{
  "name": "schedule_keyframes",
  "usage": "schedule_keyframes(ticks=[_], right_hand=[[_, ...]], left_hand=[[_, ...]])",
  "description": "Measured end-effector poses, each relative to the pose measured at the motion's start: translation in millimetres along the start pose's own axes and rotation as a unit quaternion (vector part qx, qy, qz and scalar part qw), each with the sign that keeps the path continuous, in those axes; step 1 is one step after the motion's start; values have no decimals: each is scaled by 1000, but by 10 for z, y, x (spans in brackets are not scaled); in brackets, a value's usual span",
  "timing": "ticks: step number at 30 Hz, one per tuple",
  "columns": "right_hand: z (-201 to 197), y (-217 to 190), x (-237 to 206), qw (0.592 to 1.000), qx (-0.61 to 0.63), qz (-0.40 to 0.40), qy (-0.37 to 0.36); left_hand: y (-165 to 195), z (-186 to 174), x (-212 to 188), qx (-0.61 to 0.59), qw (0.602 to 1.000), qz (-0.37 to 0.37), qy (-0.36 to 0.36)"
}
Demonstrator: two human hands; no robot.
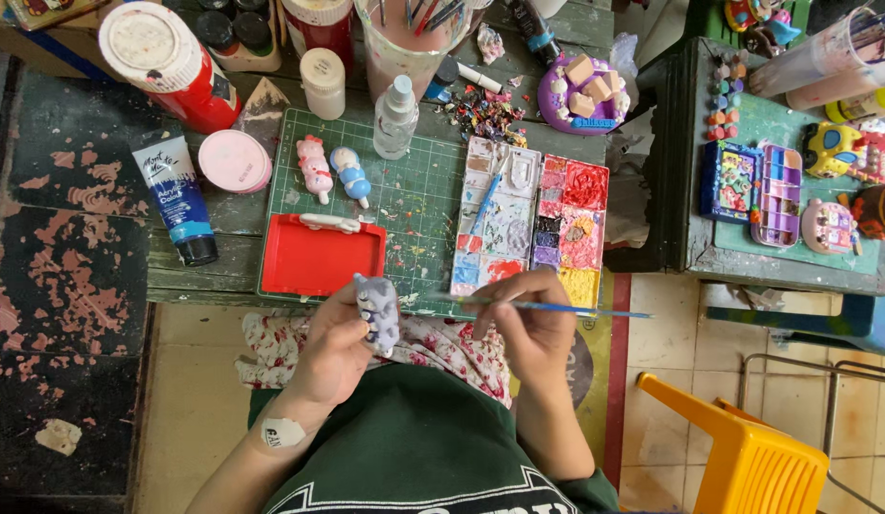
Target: The person paints a small gray figurine with a fine brush, applying white paint to the eyes and other details. They rotate the figurine to access different sides and dip the brush into a water container to clean it. The person continues adding details to the figurine's face and body.
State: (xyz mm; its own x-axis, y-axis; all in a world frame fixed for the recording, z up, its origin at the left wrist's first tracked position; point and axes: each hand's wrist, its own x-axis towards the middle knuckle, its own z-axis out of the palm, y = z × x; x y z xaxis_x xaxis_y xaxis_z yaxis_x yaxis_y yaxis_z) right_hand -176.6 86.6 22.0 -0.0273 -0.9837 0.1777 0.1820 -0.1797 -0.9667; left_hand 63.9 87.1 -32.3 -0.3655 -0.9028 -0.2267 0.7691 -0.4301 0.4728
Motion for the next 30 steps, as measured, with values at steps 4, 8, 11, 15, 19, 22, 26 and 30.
schedule_keyframes(ticks=[4, 8, 11, 15, 19, 22, 26, 30], right_hand=[[66, 127, -92, 1000, 12, 6, -17], [55, 118, -50, 996, 19, 11, -83], [73, 63, 5, 993, -36, -1, -114], [86, -20, 95, 987, -52, -6, -153], [48, -66, 174, 984, -60, -9, -169], [17, -48, 216, 992, -61, -15, -106], [-84, -26, 235, 994, -76, -36, -62], [-154, 4, 165, 999, -5, -28, -24]], left_hand=[[-16, -13, 13, -33, 999, -25, -19], [-32, -20, 3, -79, 995, -35, -47], [-36, -28, 5, -89, 994, -45, -51], [-55, -56, -2, -32, 997, -64, -25], [-97, -104, -1, -40, 996, -59, -58], [-97, -111, 8, -55, 992, -52, -102], [-9, -14, 13, 95, 992, -68, -45], [161, 176, -15, 347, 927, 124, -63]])
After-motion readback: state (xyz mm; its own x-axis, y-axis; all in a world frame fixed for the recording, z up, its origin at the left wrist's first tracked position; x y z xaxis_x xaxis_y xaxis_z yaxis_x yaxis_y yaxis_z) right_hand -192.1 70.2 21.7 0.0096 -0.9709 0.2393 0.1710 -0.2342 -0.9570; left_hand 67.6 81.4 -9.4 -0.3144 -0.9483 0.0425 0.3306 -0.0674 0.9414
